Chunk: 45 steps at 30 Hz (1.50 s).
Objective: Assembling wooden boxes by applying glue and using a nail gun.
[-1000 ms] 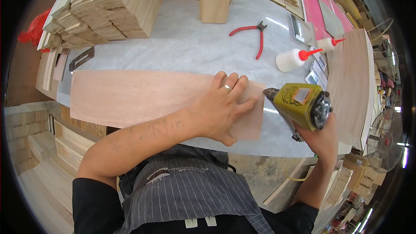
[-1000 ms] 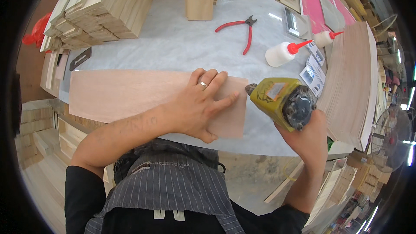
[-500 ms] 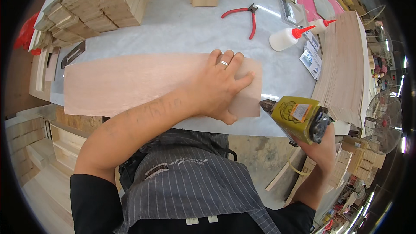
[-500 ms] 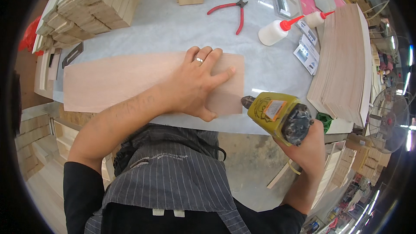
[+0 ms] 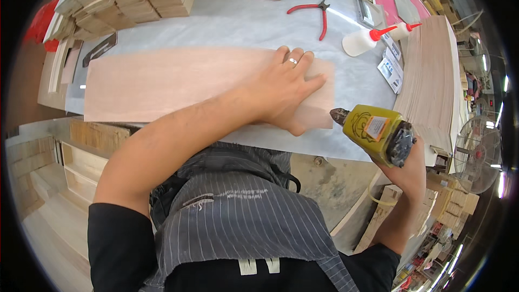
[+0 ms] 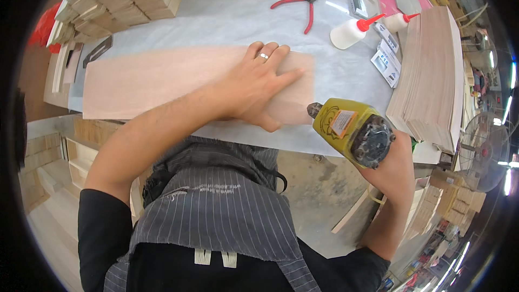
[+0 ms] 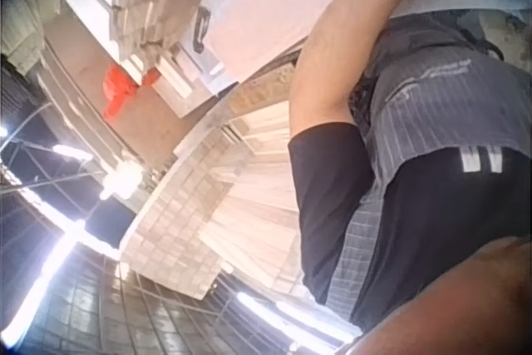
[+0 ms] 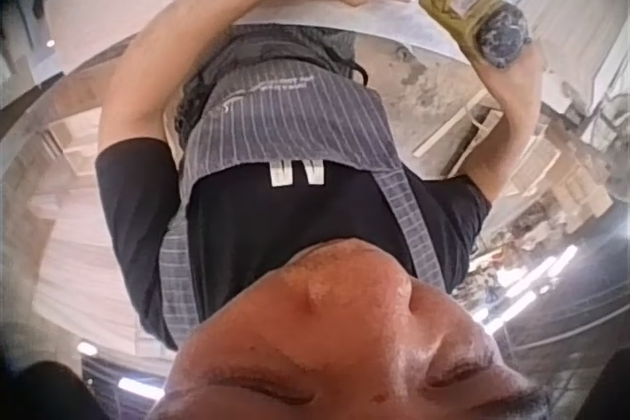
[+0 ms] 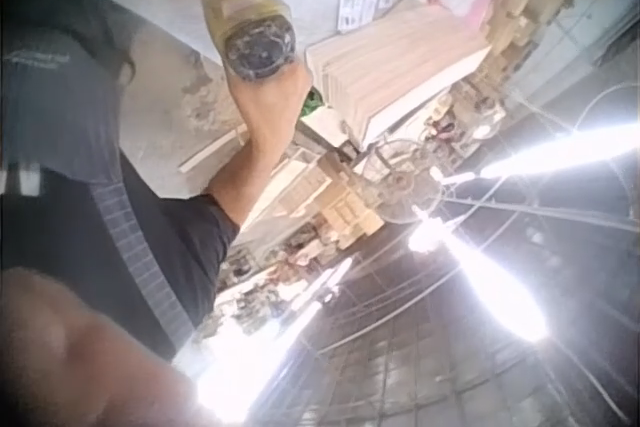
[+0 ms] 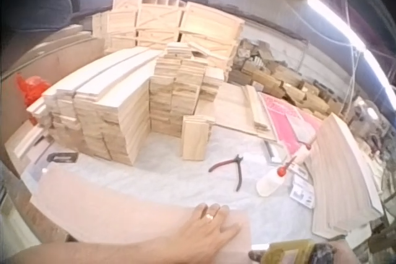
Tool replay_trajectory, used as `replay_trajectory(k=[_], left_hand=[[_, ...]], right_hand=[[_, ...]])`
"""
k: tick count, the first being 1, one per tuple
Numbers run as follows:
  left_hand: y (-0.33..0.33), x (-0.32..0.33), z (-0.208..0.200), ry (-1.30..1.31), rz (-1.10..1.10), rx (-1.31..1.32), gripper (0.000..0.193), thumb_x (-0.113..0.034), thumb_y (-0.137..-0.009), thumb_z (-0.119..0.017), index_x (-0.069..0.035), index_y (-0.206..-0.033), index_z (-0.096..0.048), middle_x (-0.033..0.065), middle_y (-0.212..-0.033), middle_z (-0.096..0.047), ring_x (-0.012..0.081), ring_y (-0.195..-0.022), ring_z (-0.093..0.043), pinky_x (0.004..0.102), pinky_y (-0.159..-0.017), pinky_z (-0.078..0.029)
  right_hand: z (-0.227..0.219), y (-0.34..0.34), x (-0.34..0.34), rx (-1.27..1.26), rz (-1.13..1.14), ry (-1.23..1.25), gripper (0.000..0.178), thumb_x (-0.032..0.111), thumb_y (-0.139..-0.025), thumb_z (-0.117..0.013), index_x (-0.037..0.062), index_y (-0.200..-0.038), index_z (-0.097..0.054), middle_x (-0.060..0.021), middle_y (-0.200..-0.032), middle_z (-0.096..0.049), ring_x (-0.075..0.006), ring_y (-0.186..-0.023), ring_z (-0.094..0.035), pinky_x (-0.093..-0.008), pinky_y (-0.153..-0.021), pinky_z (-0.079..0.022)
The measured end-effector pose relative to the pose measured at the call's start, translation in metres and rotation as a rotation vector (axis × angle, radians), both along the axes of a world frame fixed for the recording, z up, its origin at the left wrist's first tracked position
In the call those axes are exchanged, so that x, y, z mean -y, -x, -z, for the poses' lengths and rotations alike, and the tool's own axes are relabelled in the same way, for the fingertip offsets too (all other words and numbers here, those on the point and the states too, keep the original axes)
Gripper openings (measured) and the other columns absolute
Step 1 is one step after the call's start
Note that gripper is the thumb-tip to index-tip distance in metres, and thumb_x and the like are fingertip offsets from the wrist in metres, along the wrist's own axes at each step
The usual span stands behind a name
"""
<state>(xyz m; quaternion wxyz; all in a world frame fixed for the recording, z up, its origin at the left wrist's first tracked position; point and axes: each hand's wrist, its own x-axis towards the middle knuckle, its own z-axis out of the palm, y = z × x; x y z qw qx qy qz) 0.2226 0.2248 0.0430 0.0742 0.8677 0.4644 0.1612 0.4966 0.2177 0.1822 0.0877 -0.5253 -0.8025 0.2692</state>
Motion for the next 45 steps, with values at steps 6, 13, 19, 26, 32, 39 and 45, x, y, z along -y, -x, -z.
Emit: replay_trajectory(k=[6,13,19,26,32,39,45], left_hand=[[0.012,0.000,0.003,-0.005,0.045,-0.022,0.102,-0.058,-0.065,-0.081,-0.010,-0.148,-0.048,0.0345,-0.150,-0.034,0.0474,-0.139,-0.035,0.0584,-0.117,-0.024],[0.019,0.005,0.006,0.062,0.055,0.006,0.101,-0.061,-0.068,-0.079,-0.018,-0.153,-0.046,0.0350,-0.156,-0.028,0.0476,-0.145,-0.029,0.0603,-0.119,-0.018],[0.017,0.005,0.007,0.045,0.048,-0.008,0.100,-0.062,-0.068,-0.078,-0.017,-0.152,-0.048,0.0351,-0.155,-0.031,0.0470,-0.145,-0.030,0.0586,-0.118,-0.020],[0.019,0.007,0.009,0.030,0.033,-0.005,0.099,-0.058,-0.067,-0.078,-0.014,-0.151,-0.048,0.0350,-0.155,-0.031,0.0466,-0.144,-0.031,0.0594,-0.118,-0.021],[0.022,0.006,0.013,-0.003,0.062,-0.002,0.100,-0.053,-0.065,-0.078,-0.013,-0.151,-0.048,0.0360,-0.155,-0.030,0.0481,-0.143,-0.031,0.0611,-0.117,-0.022],[0.020,0.006,0.014,0.002,0.052,-0.014,0.102,-0.055,-0.063,-0.079,-0.013,-0.151,-0.048,0.0365,-0.154,-0.031,0.0484,-0.143,-0.033,0.0628,-0.116,-0.023],[0.045,0.020,0.012,-0.026,-0.016,-0.007,0.112,-0.068,-0.063,-0.080,-0.014,-0.154,-0.042,0.0352,-0.158,-0.027,0.0502,-0.148,-0.024,0.0662,-0.118,-0.017]], right_hand=[[-0.001,0.019,0.013,-0.040,-0.057,0.070,0.031,0.005,-0.067,-0.084,-0.0033,-0.094,-0.070,-0.0119,-0.079,-0.073,-0.0198,-0.069,-0.070,-0.0327,-0.067,-0.055],[-0.002,0.029,0.011,0.037,-0.101,0.066,0.031,0.008,-0.066,-0.085,-0.0030,-0.091,-0.070,-0.0137,-0.080,-0.073,-0.0260,-0.069,-0.071,-0.0333,-0.066,-0.055],[-0.004,0.028,0.011,0.063,-0.111,0.083,0.031,0.008,-0.067,-0.085,-0.0025,-0.092,-0.071,-0.0133,-0.081,-0.073,-0.0234,-0.070,-0.072,-0.0325,-0.068,-0.055],[-0.004,0.037,0.009,0.076,-0.132,0.101,0.031,0.007,-0.067,-0.084,-0.0036,-0.093,-0.070,-0.0126,-0.080,-0.074,-0.0191,-0.071,-0.072,-0.0318,-0.067,-0.055],[-0.009,0.047,0.011,0.161,-0.151,0.041,0.029,0.006,-0.068,-0.083,-0.0030,-0.092,-0.071,-0.0130,-0.080,-0.073,-0.0205,-0.070,-0.072,-0.0321,-0.067,-0.055],[-0.005,0.051,0.007,0.240,-0.244,0.004,0.029,0.008,-0.068,-0.083,-0.0023,-0.093,-0.071,-0.0147,-0.081,-0.073,-0.0255,-0.072,-0.073,-0.0340,-0.067,-0.055],[-0.008,0.070,0.005,0.224,-0.213,0.014,0.031,0.012,-0.072,-0.086,-0.0016,-0.096,-0.072,-0.0149,-0.085,-0.075,-0.0239,-0.076,-0.074,-0.0347,-0.070,-0.056]])
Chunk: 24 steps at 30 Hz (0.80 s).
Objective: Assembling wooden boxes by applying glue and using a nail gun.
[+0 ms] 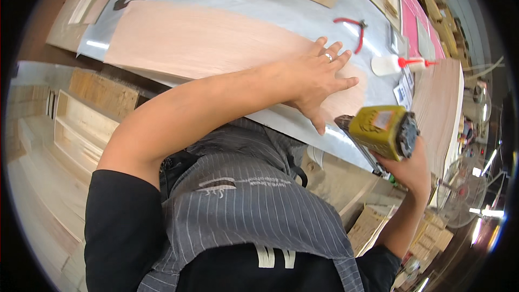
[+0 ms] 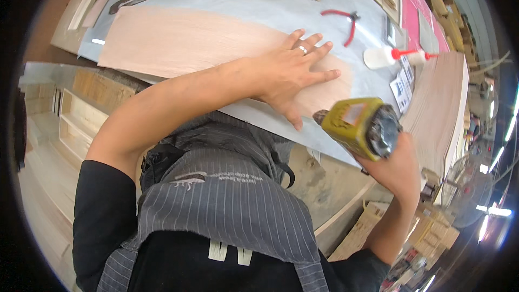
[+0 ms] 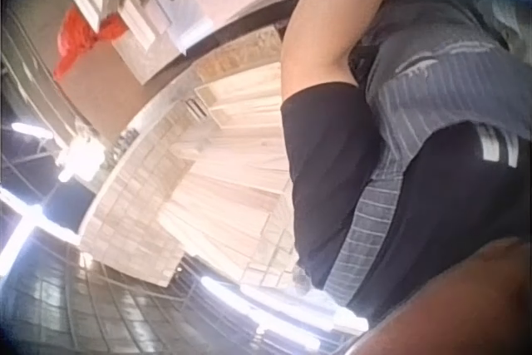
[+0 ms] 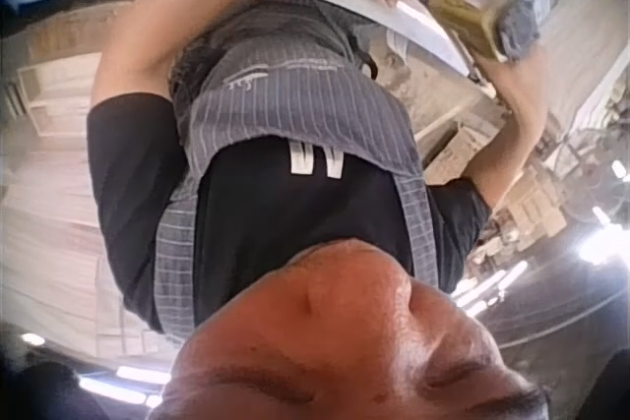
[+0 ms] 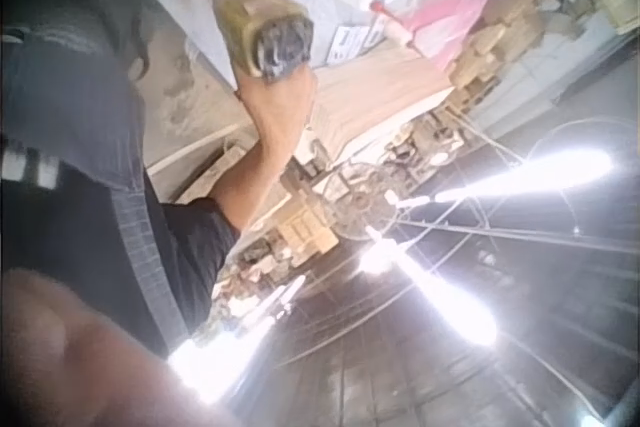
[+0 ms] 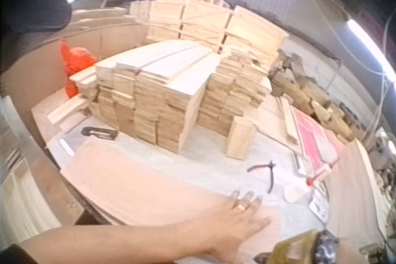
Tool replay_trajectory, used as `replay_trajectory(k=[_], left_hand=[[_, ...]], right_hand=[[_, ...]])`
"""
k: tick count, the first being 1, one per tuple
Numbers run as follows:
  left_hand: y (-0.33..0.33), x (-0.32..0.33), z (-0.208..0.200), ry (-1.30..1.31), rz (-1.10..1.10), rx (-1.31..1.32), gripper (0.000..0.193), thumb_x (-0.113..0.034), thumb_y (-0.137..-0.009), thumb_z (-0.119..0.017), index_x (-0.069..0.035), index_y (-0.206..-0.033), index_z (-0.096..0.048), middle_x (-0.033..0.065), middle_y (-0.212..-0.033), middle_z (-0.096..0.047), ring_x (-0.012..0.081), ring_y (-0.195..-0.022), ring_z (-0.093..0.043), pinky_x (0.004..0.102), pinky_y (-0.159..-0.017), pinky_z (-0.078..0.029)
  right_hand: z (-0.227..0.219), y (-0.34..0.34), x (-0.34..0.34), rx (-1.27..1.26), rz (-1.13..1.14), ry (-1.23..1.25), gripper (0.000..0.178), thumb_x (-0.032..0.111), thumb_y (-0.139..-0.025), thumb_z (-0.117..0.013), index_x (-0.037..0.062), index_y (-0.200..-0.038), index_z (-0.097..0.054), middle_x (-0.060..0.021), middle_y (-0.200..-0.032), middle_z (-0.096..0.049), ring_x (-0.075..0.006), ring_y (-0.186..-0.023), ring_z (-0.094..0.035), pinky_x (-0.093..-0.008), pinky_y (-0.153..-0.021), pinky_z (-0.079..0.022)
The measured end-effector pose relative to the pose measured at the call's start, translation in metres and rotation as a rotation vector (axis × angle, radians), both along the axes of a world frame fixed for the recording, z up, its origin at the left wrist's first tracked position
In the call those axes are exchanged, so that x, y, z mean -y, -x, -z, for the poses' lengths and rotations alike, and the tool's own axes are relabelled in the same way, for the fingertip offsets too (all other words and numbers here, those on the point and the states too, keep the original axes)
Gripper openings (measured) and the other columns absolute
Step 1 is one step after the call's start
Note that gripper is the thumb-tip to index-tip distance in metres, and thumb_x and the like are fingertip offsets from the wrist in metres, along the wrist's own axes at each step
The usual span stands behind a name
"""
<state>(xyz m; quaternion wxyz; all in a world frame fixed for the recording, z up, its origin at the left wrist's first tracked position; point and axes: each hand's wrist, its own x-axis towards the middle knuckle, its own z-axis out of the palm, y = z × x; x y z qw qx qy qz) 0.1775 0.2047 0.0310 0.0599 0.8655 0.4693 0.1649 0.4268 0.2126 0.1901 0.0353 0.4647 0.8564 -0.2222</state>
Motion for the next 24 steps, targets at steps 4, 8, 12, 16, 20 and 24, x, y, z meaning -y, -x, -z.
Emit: replay_trajectory(k=[4,8,12,16,20,24], left_hand=[[0.078,0.065,-0.016,-0.029,-0.380,-0.133,0.108,-0.074,-0.065,-0.078,-0.023,-0.154,-0.043,0.0265,-0.162,-0.026,0.0466,-0.152,-0.017,0.0665,-0.120,-0.011],[0.148,0.134,-0.005,-0.011,-0.587,-0.150,0.093,-0.071,-0.066,-0.078,-0.028,-0.145,-0.056,0.0214,-0.158,-0.036,0.0412,-0.151,-0.023,0.0624,-0.121,-0.012],[0.137,0.152,-0.007,-0.054,-0.576,-0.089,0.091,-0.069,-0.064,-0.079,-0.027,-0.143,-0.059,0.0176,-0.154,-0.044,0.0357,-0.151,-0.027,0.0604,-0.121,-0.015],[0.135,0.126,-0.026,0.041,-0.509,-0.120,0.111,-0.067,-0.058,-0.085,-0.026,-0.154,-0.045,0.0240,-0.159,-0.035,0.0387,-0.153,-0.022,0.0630,-0.120,-0.015],[0.143,0.079,-0.044,0.276,-0.393,-0.194,0.137,-0.068,-0.046,-0.090,-0.026,-0.161,-0.029,0.0303,-0.162,-0.022,0.0450,-0.153,-0.016,0.0660,-0.120,-0.009],[0.129,0.065,-0.048,0.397,-0.302,-0.195,0.142,-0.069,-0.044,-0.091,-0.026,-0.162,-0.026,0.0307,-0.161,-0.023,0.0476,-0.153,-0.015,0.0661,-0.120,-0.005]], right_hand=[[-0.003,-0.011,0.013,-0.006,0.054,0.010,0.042,0.012,-0.073,-0.089,-0.0031,-0.107,-0.069,-0.0137,-0.098,-0.075,-0.0211,-0.088,-0.073,-0.0344,-0.079,-0.056],[0.004,0.015,0.008,-0.001,0.069,0.062,0.050,0.010,-0.072,-0.090,-0.0028,-0.114,-0.065,-0.0120,-0.107,-0.074,-0.0214,-0.096,-0.070,-0.0354,-0.085,-0.055],[-0.001,0.049,0.014,-0.076,0.024,0.066,0.045,0.009,-0.074,-0.089,-0.0024,-0.111,-0.067,-0.0108,-0.099,-0.075,-0.0188,-0.083,-0.070,-0.0338,-0.076,-0.056],[-0.007,0.076,0.022,0.030,0.085,0.100,0.042,0.008,-0.075,-0.086,-0.0037,-0.112,-0.069,-0.0110,-0.100,-0.075,-0.0160,-0.082,-0.070,-0.0322,-0.074,-0.056],[-0.006,0.087,0.026,0.060,0.116,0.117,0.040,0.009,-0.076,-0.086,-0.0021,-0.111,-0.069,-0.0078,-0.094,-0.074,-0.0117,-0.072,-0.063,-0.0289,-0.064,-0.052],[-0.010,0.075,0.029,0.064,0.126,0.130,0.041,0.010,-0.076,-0.087,-0.0029,-0.111,-0.069,-0.0089,-0.096,-0.074,-0.0124,-0.073,-0.064,-0.0289,-0.065,-0.053]])
